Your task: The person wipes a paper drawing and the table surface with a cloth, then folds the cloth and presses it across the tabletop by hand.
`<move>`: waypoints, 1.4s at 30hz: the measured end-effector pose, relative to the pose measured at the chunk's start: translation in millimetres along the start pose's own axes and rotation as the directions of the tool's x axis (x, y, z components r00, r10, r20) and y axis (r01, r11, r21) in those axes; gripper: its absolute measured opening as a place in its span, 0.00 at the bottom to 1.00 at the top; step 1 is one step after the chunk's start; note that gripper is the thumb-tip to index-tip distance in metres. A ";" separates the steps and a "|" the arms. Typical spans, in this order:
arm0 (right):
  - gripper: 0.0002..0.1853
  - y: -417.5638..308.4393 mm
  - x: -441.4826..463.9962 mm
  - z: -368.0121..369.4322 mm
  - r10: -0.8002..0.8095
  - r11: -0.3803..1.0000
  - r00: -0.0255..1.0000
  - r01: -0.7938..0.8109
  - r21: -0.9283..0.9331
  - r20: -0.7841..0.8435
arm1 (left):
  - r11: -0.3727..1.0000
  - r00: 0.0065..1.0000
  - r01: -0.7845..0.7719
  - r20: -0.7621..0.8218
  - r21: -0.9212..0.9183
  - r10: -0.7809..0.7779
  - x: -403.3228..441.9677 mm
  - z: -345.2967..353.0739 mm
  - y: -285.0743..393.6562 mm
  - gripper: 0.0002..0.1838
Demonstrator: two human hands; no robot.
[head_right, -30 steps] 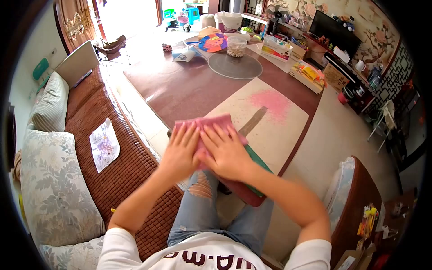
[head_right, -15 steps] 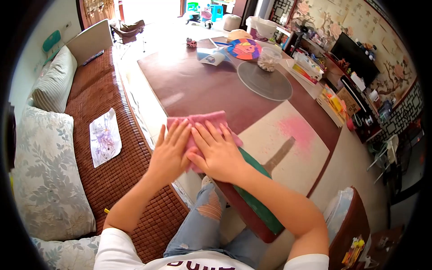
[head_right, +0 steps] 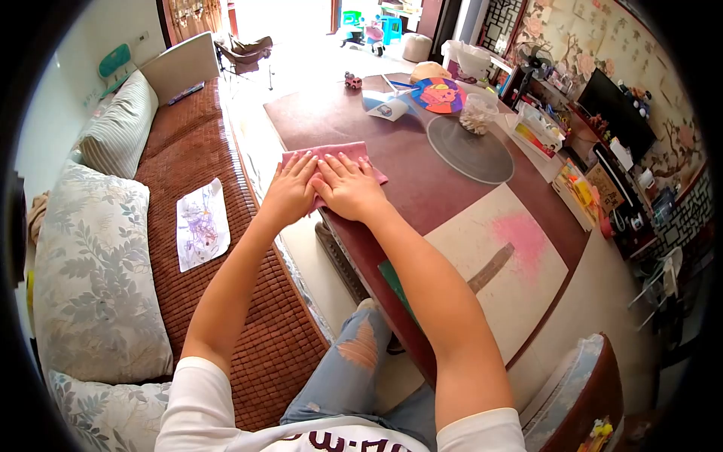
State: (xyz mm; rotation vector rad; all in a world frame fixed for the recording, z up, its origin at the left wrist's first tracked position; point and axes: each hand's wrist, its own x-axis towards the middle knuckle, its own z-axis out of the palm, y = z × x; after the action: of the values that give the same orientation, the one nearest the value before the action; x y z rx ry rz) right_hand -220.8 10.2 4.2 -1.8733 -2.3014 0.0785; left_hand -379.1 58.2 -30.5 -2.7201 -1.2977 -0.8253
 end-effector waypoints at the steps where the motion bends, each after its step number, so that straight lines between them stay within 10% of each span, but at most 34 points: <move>1: 0.35 -0.9 -8.9 1.3 0.008 1.000 1.000 -0.008 -0.005 -0.004 | 1.000 1.000 -0.022 0.016 0.012 0.021 -5.3 -2.1 4.5 0.28; 6: 0.33 -0.9 -89.3 -0.5 -0.184 0.982 0.959 0.188 -0.003 -0.215 | 0.994 0.995 -0.099 -0.003 -0.043 0.099 -58.3 -14.5 54.1 0.30; 16: 0.36 -22.1 -223.1 -41.7 -0.130 0.992 0.988 0.129 -0.014 -0.085 | 0.915 0.945 -0.298 0.052 -0.272 0.323 -118.6 -69.1 137.5 0.37; 29: 0.37 9.4 -51.9 -8.1 -0.240 0.971 0.963 0.239 -0.025 -0.127 | 0.967 0.973 -0.230 -0.042 -0.110 0.226 -27.5 -25.4 21.7 0.32; 42: 0.34 11.9 74.4 1.7 0.032 0.999 0.997 -0.032 -0.009 0.069 | 0.980 0.981 -0.177 0.103 0.093 0.167 63.9 27.9 -65.5 0.27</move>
State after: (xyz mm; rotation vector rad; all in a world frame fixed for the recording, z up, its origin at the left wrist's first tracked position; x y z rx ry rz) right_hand -224.1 85.4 8.1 -1.9417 -2.3201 0.1407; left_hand -381.1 153.6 -38.1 -2.7705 -1.0657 -0.6049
